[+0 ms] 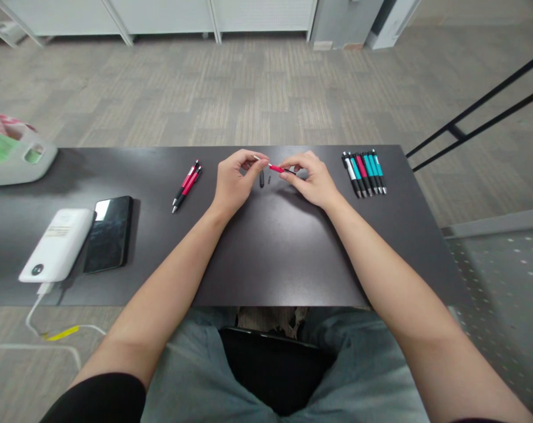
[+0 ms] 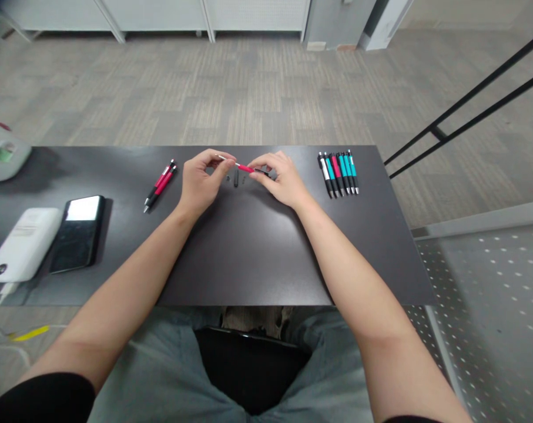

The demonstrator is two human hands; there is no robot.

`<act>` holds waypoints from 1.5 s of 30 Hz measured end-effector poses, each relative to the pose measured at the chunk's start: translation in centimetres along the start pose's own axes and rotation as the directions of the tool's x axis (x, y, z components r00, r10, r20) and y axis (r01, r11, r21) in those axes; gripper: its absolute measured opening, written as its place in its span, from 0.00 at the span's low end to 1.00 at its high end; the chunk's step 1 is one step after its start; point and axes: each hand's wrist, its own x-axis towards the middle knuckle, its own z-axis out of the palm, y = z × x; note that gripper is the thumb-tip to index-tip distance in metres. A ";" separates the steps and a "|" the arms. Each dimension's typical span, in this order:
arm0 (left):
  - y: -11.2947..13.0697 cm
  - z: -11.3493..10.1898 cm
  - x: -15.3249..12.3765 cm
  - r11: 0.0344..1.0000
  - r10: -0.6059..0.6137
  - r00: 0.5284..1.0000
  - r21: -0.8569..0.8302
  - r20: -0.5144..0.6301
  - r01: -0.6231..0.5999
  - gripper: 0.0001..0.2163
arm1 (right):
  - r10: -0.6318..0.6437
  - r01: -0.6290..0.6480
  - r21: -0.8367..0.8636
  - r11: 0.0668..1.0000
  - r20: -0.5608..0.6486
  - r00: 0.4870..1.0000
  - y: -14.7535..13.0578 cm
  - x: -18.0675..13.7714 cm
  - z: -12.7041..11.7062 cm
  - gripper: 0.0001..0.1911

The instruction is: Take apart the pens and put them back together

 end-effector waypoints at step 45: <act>1.0 0.7 0.1 0.997 -0.015 1.000 0.082 -0.024 0.017 0.27 | 0.079 -0.080 0.009 0.997 0.082 0.994 -1.3 -0.2 0.3 0.28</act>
